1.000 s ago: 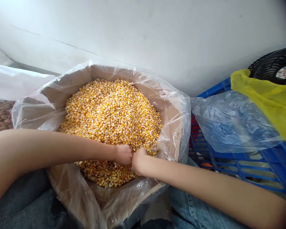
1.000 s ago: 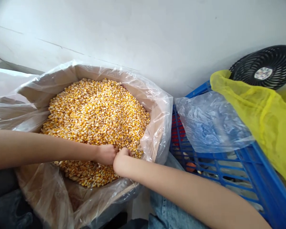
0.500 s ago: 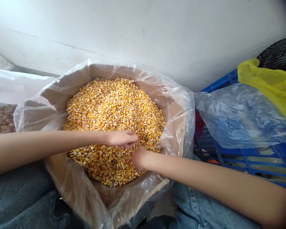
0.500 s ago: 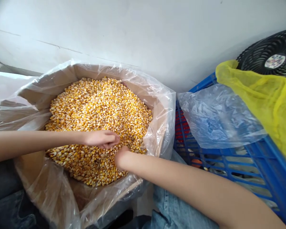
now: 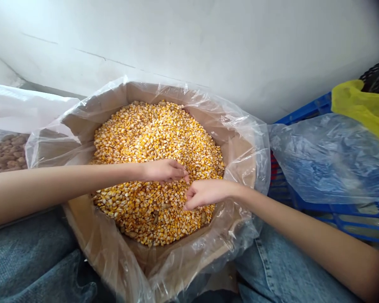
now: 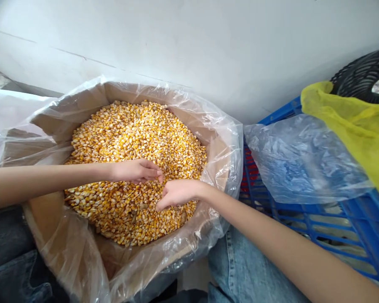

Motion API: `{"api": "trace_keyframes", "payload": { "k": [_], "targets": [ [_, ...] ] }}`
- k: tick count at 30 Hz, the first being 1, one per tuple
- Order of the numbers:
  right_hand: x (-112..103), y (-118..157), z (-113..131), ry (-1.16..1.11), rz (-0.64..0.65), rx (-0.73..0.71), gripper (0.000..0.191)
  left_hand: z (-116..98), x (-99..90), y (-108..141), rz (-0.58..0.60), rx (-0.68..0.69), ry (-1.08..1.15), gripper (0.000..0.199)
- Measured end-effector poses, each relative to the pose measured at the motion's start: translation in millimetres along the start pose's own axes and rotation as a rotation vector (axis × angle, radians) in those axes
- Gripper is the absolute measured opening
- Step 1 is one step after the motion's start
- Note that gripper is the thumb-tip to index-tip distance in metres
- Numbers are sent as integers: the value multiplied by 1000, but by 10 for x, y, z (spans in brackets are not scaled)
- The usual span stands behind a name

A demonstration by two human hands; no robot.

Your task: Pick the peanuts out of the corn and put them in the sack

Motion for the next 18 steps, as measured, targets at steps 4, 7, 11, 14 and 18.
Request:
{"api": "trace_keyframes", "payload": {
  "k": [4, 7, 11, 14, 18],
  "targets": [
    [-112, 84, -184, 62, -115, 113, 24, -9, 218, 67, -85, 75, -602, 30],
    [-131, 134, -206, -231, -43, 14, 26, 26, 535, 132, -13, 274, -955, 19],
    [-213, 234, -114, -635, -2, -160, 25, 112, 720, 141, 11, 361, -1073, 11],
    [-309, 319, -43, -828, -79, -268, 30, 103, 635, 111, 32, 255, -958, 8],
    [-378, 355, -28, -888, -197, -334, 35, 56, 423, 62, 113, 38, -485, 21]
  ]
}}
Point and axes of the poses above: each hand's wrist, its own y-axis away from the middle knuckle, its own x-axis out of the palm, z = x × y, the point moved 4 cm from there along -y, towards the middle knuckle, and after that the axes turned 2 degrees about -x, right-handed, at the moved point
